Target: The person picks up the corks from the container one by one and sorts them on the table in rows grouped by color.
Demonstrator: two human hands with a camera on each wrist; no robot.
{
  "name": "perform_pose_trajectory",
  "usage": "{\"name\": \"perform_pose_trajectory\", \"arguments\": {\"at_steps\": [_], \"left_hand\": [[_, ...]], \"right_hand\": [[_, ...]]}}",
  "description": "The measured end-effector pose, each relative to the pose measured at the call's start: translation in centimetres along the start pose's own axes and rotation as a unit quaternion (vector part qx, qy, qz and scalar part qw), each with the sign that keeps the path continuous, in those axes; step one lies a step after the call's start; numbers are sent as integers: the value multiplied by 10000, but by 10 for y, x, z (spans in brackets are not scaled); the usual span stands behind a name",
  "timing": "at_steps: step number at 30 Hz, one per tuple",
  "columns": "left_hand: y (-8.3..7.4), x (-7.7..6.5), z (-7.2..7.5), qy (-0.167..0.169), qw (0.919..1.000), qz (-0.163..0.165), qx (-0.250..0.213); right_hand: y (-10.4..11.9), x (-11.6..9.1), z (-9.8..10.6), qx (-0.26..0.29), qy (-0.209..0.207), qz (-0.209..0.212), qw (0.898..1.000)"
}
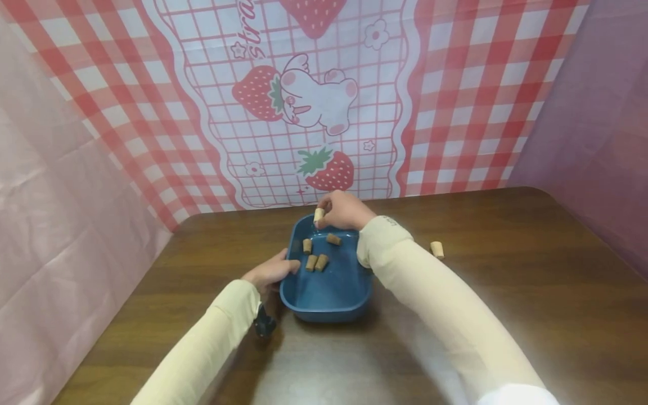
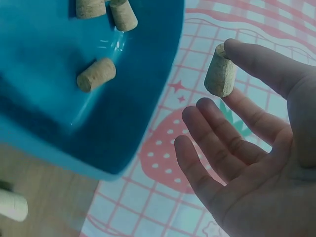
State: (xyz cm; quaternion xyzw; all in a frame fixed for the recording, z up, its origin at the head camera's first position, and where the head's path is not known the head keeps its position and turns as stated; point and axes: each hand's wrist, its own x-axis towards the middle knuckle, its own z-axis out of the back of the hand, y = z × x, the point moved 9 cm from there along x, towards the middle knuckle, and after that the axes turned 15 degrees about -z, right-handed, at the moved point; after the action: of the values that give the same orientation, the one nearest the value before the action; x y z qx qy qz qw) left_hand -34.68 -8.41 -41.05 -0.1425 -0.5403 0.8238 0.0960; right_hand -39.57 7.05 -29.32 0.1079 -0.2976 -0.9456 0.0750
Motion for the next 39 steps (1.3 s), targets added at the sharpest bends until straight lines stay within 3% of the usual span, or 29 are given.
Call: {"name": "perform_pose_trajectory", "arguments": {"at_steps": [16,23,39], "left_hand": [[-5,-5,0,20,9999,95,46],[2,-1,1,-36,9999,118,25],[0,-1,0,-25,9999,158,20]], "right_hand": [[-28,-26,35,91,-246,93,9996],[-57,-36,51,113,-369,3,9993],[-138,-52,74,-26,-519,-299,9982]]}}
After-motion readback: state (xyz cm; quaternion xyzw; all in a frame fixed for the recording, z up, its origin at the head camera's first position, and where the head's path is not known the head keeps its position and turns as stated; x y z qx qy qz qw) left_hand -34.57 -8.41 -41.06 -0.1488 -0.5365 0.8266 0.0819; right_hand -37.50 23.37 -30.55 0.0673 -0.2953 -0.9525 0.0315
